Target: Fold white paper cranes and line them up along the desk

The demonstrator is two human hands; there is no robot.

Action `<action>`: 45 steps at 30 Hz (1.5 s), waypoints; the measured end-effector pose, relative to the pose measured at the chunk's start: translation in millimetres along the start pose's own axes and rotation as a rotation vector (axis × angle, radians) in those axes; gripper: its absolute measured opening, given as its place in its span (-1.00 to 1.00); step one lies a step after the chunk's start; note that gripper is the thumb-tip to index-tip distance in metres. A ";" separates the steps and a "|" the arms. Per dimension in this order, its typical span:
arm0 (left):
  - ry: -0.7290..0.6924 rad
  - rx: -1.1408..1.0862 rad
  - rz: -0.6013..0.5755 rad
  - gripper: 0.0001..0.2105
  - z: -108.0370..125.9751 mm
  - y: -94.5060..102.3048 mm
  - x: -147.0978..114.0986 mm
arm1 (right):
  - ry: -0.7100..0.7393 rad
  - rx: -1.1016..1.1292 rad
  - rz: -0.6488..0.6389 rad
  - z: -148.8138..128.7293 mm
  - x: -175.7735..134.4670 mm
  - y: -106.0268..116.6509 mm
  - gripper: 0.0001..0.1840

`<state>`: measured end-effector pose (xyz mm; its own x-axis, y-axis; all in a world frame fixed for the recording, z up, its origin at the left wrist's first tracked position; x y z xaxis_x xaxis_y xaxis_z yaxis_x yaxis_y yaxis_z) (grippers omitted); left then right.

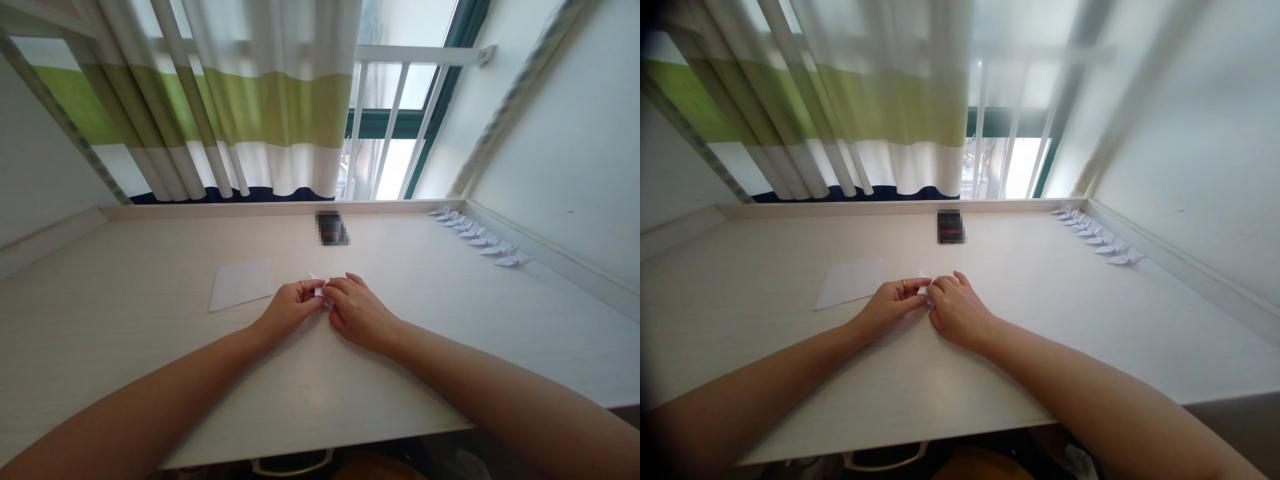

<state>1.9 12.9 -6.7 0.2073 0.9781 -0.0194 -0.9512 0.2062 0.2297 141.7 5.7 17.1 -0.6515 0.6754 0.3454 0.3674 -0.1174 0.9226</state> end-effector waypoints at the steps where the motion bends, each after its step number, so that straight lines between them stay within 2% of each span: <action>1: -0.008 0.000 -0.010 -0.61 -1.3 0.0 0.4 | -0.008 0.009 0.001 0.8 0.2 0.0 -0.75; 8: -0.099 0.039 -0.094 -0.64 -3.6 -2.5 -1.4 | -0.076 0.142 0.039 7.4 0.7 0.4 -0.79; 17: -0.083 -0.055 -0.112 -0.68 -0.8 -3.6 -4.2 | -0.144 0.294 0.102 17.9 0.8 -0.8 -0.83; 23: -0.047 -0.191 -0.171 -0.68 5.4 -2.9 -7.3 | -0.094 0.248 0.152 18.7 -0.5 3.0 -0.91; 30: -0.022 -0.449 -0.121 -0.65 5.8 -3.0 -7.1 | 0.001 0.204 0.188 15.0 -1.2 6.1 -0.87; 36: -0.017 -0.368 -0.065 -0.64 3.6 -3.0 -4.0 | 0.013 0.178 0.166 12.3 -0.7 4.0 -0.84; 41: 0.041 -0.453 -0.149 -0.63 7.8 -5.6 -6.2 | -0.025 0.136 0.154 9.3 -1.4 5.5 -0.83; 45: 0.051 -0.521 -0.200 -0.64 11.0 -7.1 -8.0 | -0.059 0.211 0.167 10.2 -2.0 5.5 -0.84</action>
<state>9.5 3.2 2.5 0.3963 0.9159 -0.0637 -0.8845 0.3623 -0.2938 151.8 11.2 19.8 -0.5330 0.7011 0.4737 0.6006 -0.0809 0.7955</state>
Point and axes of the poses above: each hand's wrist, its own x-axis towards the middle knuckle, its own y-axis out of the back of the hand, z = x × y, the point moved 2 cm from there along x, towards the middle knuckle, and after that the axes turned 3 degrees about z, right-handed, at the moved point
